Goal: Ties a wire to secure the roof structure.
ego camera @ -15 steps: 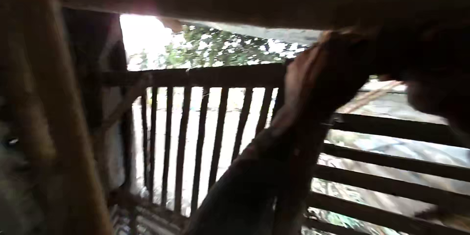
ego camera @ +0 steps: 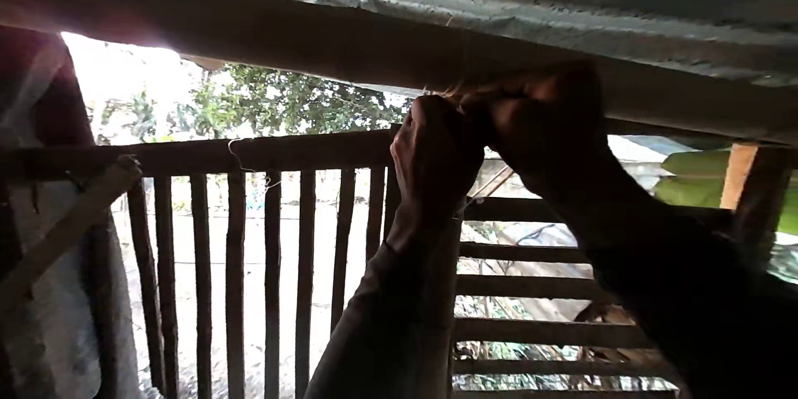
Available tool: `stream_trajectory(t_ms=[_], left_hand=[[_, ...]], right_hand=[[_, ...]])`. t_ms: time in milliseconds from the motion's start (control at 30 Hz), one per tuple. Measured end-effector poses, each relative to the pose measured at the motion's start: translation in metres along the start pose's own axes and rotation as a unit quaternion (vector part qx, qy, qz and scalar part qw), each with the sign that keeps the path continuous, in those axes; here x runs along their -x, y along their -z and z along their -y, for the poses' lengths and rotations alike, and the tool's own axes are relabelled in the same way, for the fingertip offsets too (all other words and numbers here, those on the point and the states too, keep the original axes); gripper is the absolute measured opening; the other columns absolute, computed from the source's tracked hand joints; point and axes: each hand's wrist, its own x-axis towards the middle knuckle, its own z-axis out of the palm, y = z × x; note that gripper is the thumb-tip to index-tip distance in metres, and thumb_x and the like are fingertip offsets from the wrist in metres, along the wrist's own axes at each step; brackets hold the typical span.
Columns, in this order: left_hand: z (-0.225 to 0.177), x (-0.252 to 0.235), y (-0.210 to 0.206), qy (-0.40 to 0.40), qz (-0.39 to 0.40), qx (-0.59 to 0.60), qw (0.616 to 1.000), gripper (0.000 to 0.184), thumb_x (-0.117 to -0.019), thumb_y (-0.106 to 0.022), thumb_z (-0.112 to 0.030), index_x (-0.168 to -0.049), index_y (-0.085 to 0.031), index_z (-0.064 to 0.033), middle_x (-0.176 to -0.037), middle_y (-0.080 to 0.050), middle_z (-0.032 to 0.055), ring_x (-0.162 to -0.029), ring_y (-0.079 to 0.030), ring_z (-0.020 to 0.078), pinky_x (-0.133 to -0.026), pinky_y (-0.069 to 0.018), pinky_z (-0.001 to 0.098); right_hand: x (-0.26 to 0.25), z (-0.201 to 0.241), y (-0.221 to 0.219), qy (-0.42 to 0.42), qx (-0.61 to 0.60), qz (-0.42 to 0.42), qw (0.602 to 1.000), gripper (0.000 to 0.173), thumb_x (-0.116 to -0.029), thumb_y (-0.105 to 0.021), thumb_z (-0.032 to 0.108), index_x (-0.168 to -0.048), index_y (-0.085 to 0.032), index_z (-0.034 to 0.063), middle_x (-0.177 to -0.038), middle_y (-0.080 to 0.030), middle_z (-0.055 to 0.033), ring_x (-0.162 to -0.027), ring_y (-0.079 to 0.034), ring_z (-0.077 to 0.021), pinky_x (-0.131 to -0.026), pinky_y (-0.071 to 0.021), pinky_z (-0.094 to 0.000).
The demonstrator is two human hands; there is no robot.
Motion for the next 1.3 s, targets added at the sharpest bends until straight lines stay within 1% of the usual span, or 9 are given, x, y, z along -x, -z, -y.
stream_trajectory(t_ms=[133,233,433,567,700,867,967,1167,1300], left_hand=[[0.003,-0.003,-0.023,0.002,-0.089,0.021,0.996,0.013,-0.0914,-0.065,-0.016,-0.088,-0.062,-0.0041,-0.073,-0.062,0.0065,-0.064,-0.061,0.0158,-0.059,-0.0501,0.032],[-0.003,0.006,-0.019,0.034,-0.051,0.055,0.997,0.013,-0.1,-0.059,-0.02,-0.097,-0.058,-0.0071,-0.075,-0.059,0.0071,-0.061,-0.059,0.0165,-0.053,-0.0491,0.0324],[-0.012,0.005,-0.022,0.062,-0.073,0.067,0.993,0.016,-0.101,-0.058,-0.021,-0.098,-0.06,-0.0055,-0.076,-0.061,0.0089,-0.065,-0.062,0.0194,-0.057,-0.0514,0.0367],[-0.02,0.004,-0.008,0.18,0.02,0.132,0.975,0.031,-0.1064,-0.047,-0.035,-0.105,-0.063,-0.0082,-0.078,-0.061,0.011,-0.065,-0.06,0.0232,-0.055,-0.0485,0.0414],[-0.003,-0.005,-0.013,0.162,0.028,0.243,0.956,0.021,-0.1028,-0.051,-0.015,-0.089,-0.065,-0.0062,-0.07,-0.059,0.0021,-0.059,-0.057,0.0099,-0.055,-0.0496,0.0289],[0.018,-0.005,-0.001,0.085,0.081,0.339,0.933,0.008,-0.0989,-0.062,-0.006,-0.097,-0.069,-0.0026,-0.073,-0.065,0.0016,-0.056,-0.057,0.0073,-0.05,-0.05,0.0229],[0.024,-0.003,0.019,0.083,0.104,0.282,0.95,0.013,-0.1037,-0.057,-0.014,-0.102,-0.069,-0.0077,-0.072,-0.061,0.0039,-0.051,-0.052,0.0115,-0.044,-0.0448,0.0244],[0.022,-0.012,0.019,0.002,0.073,0.139,0.988,0.006,-0.0951,-0.069,-0.018,-0.095,-0.073,-0.0137,-0.071,-0.067,-0.0027,-0.056,-0.059,0.007,-0.05,-0.0502,0.0272],[0.014,-0.011,0.02,-0.01,0.094,0.084,0.992,0.007,-0.0963,-0.068,-0.02,-0.095,-0.073,-0.0151,-0.071,-0.066,-0.003,-0.056,-0.059,0.0076,-0.051,-0.049,0.0288]], right_hand=[[0.01,0.008,-0.012,-0.089,-0.115,-0.058,0.988,0.016,-0.0936,-0.07,0.017,-0.078,-0.073,0.0147,-0.069,-0.065,0.0084,-0.061,-0.059,0.0019,-0.058,-0.0508,-0.0226],[0.018,0.015,-0.016,-0.14,-0.195,-0.087,0.967,0.016,-0.094,-0.071,0.018,-0.079,-0.072,0.0151,-0.07,-0.065,0.007,-0.064,-0.061,-0.0013,-0.058,-0.0503,-0.0234],[0.022,0.025,-0.018,-0.245,-0.325,-0.077,0.91,0.014,-0.096,-0.067,0.022,-0.087,-0.074,0.0138,-0.078,-0.068,0.0019,-0.07,-0.064,-0.0094,-0.06,-0.0531,-0.0299],[0.014,0.023,-0.016,-0.275,-0.354,-0.069,0.891,0.013,-0.0958,-0.067,0.016,-0.085,-0.073,0.0116,-0.077,-0.069,0.0001,-0.071,-0.066,-0.01,-0.063,-0.0553,-0.0295],[0.003,0.015,0.0,-0.23,-0.259,0.012,0.938,0.009,-0.0932,-0.074,0.015,-0.086,-0.073,0.0112,-0.073,-0.07,0.0028,-0.06,-0.063,-0.0051,-0.054,-0.0524,-0.0224],[-0.006,0.005,0.014,-0.158,-0.197,0.067,0.965,0.008,-0.0937,-0.073,0.011,-0.086,-0.075,0.01,-0.07,-0.069,0.004,-0.053,-0.055,-0.0008,-0.049,-0.0455,-0.0183],[-0.007,0.001,0.016,-0.149,-0.186,0.076,0.968,0.008,-0.094,-0.071,0.008,-0.087,-0.075,0.0084,-0.07,-0.068,0.0032,-0.051,-0.053,-0.0013,-0.048,-0.0441,-0.0184],[-0.009,0.002,0.016,-0.171,-0.184,0.09,0.964,0.007,-0.0963,-0.07,0.011,-0.092,-0.075,0.0084,-0.071,-0.068,0.0032,-0.054,-0.057,-0.0016,-0.05,-0.0481,-0.0176],[-0.009,-0.005,0.014,-0.123,-0.178,0.089,0.972,0.013,-0.0959,-0.07,0.011,-0.084,-0.075,0.0095,-0.068,-0.066,0.0042,-0.051,-0.053,-0.0015,-0.048,-0.0448,-0.0187]])
